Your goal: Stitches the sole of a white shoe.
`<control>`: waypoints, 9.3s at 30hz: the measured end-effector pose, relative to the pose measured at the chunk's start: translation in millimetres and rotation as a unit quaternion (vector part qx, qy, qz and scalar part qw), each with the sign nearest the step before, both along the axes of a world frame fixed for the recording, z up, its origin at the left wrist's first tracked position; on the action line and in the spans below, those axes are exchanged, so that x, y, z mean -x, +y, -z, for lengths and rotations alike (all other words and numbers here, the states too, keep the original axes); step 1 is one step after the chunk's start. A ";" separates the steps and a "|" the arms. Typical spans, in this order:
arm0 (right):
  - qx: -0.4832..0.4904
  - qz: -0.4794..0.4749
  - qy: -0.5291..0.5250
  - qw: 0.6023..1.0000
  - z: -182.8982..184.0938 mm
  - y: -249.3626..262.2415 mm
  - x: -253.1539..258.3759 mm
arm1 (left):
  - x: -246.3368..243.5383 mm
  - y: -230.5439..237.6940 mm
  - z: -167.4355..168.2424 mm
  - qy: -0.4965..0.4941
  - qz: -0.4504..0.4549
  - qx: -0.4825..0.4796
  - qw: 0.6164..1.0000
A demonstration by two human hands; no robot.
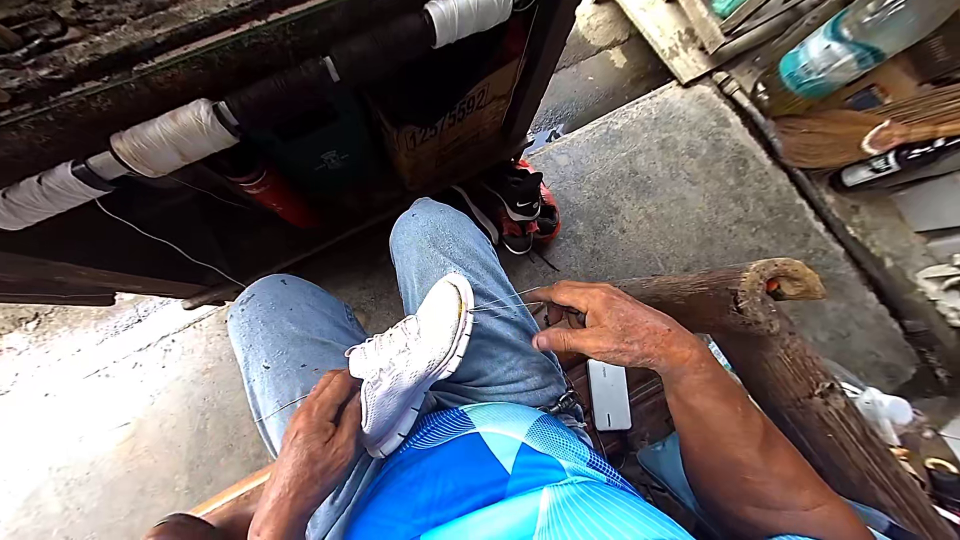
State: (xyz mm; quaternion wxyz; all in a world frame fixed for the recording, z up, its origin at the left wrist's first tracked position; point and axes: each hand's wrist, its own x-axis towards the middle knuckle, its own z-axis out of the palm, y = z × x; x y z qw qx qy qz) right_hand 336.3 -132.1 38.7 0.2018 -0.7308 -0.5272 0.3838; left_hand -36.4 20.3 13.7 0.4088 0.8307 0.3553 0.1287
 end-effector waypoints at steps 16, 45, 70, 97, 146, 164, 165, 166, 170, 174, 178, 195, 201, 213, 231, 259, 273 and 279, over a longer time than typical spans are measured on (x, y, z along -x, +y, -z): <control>-0.184 -0.001 0.283 0.941 -0.4 11.3 25.7 | -4.1 -3.4 6.0 0.021 -0.057 -0.043 0.997; -0.165 0.184 -0.129 0.960 -57.0 21.1 -72.9 | -5.8 -6.1 11.9 0.009 -0.084 -0.062 0.995; -0.163 -0.028 0.132 0.977 -17.6 96.1 54.1 | 85.2 29.0 -20.2 -0.553 -0.182 0.329 0.743; -0.134 0.020 0.251 0.959 -17.6 91.0 60.0 | 146.3 53.8 7.8 -0.337 -0.363 0.175 0.851; -0.203 0.018 0.185 0.961 -2.3 91.3 46.8 | -67.1 31.0 -32.4 -0.280 0.005 0.189 0.941; -0.173 0.032 0.167 0.970 1.3 108.5 59.1 | 187.6 51.2 74.4 -0.366 -0.545 0.227 0.720; -0.176 0.032 0.163 0.970 2.6 108.6 60.0 | 189.8 51.8 76.6 -0.360 -0.554 0.223 0.717; -0.179 0.032 0.158 0.970 3.5 108.9 60.4 | 192.6 52.5 78.7 -0.356 -0.558 0.220 0.717; -0.182 0.039 0.158 0.970 5.0 107.9 62.3 | 199.7 53.7 79.1 -0.334 -0.586 0.203 0.710; -0.169 0.039 0.206 0.963 2.5 106.5 59.9 | 182.9 53.0 62.0 -0.305 -0.558 0.190 0.748; -0.160 0.057 0.393 0.904 6.6 93.3 46.8 | 131.8 39.6 26.8 -0.207 -0.274 0.111 0.933; -0.292 0.074 -0.052 0.952 -25.6 36.0 53.4 | -10.8 -3.0 -9.7 -0.056 0.140 -0.068 0.986; -0.274 -0.171 -0.033 0.946 -36.8 59.5 131.8 | -17.0 -12.0 -20.8 -0.103 0.192 0.018 0.976; -0.334 -0.224 0.000 0.915 -16.7 61.7 134.2 | -45.5 -25.1 -6.7 0.014 0.295 -0.269 0.917; -0.334 -0.278 -0.030 0.900 -19.3 65.8 126.9 | -73.1 1.6 9.2 -0.063 0.308 -0.141 0.939; -0.215 0.075 0.077 0.971 7.7 48.4 59.6 | -36.1 20.8 -32.0 0.101 0.341 0.075 0.932; -0.174 0.050 0.208 0.961 26.6 44.3 50.4 | -45.2 2.7 -9.4 0.059 0.310 0.136 0.939; -0.180 0.119 0.228 0.949 23.9 40.8 55.0 | -38.6 8.6 6.7 0.067 0.281 0.146 0.946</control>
